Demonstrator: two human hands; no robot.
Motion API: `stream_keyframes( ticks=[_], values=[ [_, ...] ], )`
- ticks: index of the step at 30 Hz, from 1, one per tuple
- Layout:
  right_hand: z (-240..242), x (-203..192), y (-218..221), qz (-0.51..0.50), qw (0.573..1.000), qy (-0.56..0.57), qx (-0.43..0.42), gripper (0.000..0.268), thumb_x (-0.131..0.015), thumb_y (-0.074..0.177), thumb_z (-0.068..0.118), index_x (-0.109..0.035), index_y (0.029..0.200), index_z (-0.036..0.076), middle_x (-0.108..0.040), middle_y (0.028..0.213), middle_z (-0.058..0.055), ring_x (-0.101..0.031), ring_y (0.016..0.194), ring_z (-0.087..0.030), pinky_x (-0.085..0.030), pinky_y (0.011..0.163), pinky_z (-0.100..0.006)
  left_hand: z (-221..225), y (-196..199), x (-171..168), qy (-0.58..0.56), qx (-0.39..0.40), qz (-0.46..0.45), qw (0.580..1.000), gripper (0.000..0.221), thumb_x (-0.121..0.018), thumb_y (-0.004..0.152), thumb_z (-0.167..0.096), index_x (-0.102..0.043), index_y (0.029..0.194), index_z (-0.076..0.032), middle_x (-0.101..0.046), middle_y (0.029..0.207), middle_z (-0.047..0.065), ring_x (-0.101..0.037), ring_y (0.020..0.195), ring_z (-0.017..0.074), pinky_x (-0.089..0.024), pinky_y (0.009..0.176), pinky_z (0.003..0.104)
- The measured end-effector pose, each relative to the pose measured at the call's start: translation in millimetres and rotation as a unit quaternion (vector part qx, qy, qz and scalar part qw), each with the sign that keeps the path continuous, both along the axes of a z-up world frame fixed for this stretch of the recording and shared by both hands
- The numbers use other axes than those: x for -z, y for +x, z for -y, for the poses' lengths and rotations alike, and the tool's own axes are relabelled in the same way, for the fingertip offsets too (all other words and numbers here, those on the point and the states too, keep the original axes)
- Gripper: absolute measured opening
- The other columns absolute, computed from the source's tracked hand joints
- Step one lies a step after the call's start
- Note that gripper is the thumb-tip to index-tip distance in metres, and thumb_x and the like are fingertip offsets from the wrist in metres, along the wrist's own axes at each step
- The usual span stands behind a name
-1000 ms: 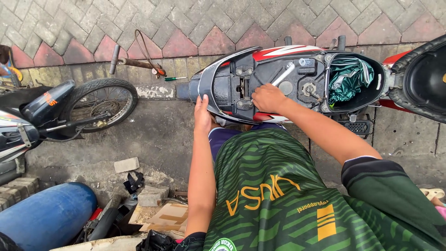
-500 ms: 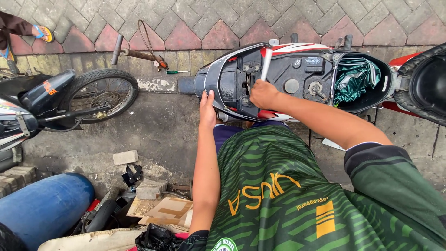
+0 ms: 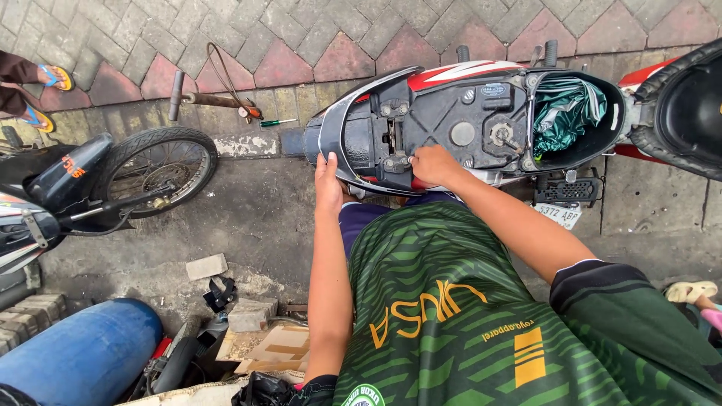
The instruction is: A person uses a T-handle socket wrench to work on bolts inside the storage compartment of a motorcycle.
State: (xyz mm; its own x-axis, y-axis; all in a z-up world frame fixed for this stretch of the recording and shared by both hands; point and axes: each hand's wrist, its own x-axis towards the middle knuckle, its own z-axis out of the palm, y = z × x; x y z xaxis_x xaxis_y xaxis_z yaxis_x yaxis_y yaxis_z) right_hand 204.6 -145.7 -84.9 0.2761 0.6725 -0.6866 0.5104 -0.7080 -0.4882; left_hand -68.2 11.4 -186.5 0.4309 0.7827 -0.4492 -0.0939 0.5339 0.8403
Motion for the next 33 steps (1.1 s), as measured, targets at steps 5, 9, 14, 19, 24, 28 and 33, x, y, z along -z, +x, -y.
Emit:
stream_keyframes(
  ticks=[5,9,14,19,24,28,33],
  values=[
    [-0.8,-5.3,11.8,0.157,0.954,0.151,-0.205,0.033,-0.051,0.095,0.028,-0.073,0.090,0.005,-0.074,0.084,-0.020,-0.073,0.084,-0.039,-0.054,0.076,-0.049,1.4,4.6,-13.3,0.004,-0.007,0.004,1.000,0.036,-0.054,0.111,-0.021,-0.051,0.145,-0.012,-0.058,0.141,0.003,-0.054,0.128,0.0111,-0.045,0.114,0.036],
    [-12.5,12.7,17.7,0.195,0.903,0.187,-0.334,0.030,-0.051,0.095,0.031,-0.074,0.092,0.011,-0.074,0.083,-0.013,-0.073,0.081,-0.033,-0.051,0.075,-0.043,2.1,-1.0,1.8,-0.008,-0.007,0.006,1.000,0.040,-0.055,0.111,-0.023,-0.048,0.149,-0.011,-0.054,0.144,0.002,-0.052,0.129,0.0102,-0.045,0.114,0.036],
    [-22.2,36.9,12.2,0.276,0.817,0.222,-0.455,0.022,-0.055,0.092,0.022,-0.074,0.085,0.014,-0.072,0.079,-0.008,-0.069,0.075,-0.026,-0.045,0.078,-0.041,-0.5,-3.5,17.7,-0.018,-0.013,0.006,1.000,0.044,-0.056,0.112,-0.023,-0.045,0.151,-0.009,-0.054,0.147,0.008,-0.053,0.131,0.0154,-0.046,0.113,0.038],
    [-20.4,59.2,9.3,0.319,0.744,0.337,-0.480,0.019,-0.057,0.088,0.017,-0.068,0.074,0.014,-0.067,0.071,-0.011,-0.062,0.065,-0.026,-0.040,0.074,-0.043,-0.3,-4.3,24.1,-0.026,-0.029,0.015,0.999,0.043,-0.057,0.111,-0.022,-0.047,0.150,-0.008,-0.056,0.144,0.008,-0.054,0.128,0.0156,-0.048,0.111,0.039],
    [-18.4,42.9,9.8,0.327,0.748,0.347,-0.462,0.017,-0.058,0.086,0.017,-0.069,0.075,0.011,-0.066,0.071,-0.011,-0.063,0.065,-0.026,-0.040,0.072,-0.043,-1.5,-9.1,40.1,-0.035,-0.025,0.010,0.999,0.044,-0.058,0.111,-0.022,-0.046,0.151,-0.009,-0.056,0.145,0.012,-0.055,0.131,0.0197,-0.049,0.110,0.040],
    [-20.1,38.1,4.6,0.333,0.735,0.337,-0.484,0.016,-0.059,0.086,0.018,-0.069,0.076,0.012,-0.067,0.072,-0.010,-0.061,0.067,-0.025,-0.040,0.076,-0.043,-1.7,-3.7,-0.1,-0.032,0.010,-0.003,0.999,0.049,-0.058,0.112,-0.027,-0.043,0.154,-0.008,-0.050,0.152,0.015,-0.055,0.135,0.0248,-0.049,0.110,0.043],
    [-26.9,38.8,7.6,0.335,0.703,0.359,-0.514,0.013,-0.062,0.083,0.017,-0.071,0.076,0.011,-0.066,0.072,-0.010,-0.061,0.070,-0.026,-0.040,0.081,-0.045,-6.0,21.0,-48.8,-0.030,-0.009,0.041,0.999,0.026,-0.055,0.109,-0.020,-0.059,0.133,-0.011,-0.069,0.126,0.012,-0.066,0.113,0.0183,-0.057,0.100,0.040]
  ],
)
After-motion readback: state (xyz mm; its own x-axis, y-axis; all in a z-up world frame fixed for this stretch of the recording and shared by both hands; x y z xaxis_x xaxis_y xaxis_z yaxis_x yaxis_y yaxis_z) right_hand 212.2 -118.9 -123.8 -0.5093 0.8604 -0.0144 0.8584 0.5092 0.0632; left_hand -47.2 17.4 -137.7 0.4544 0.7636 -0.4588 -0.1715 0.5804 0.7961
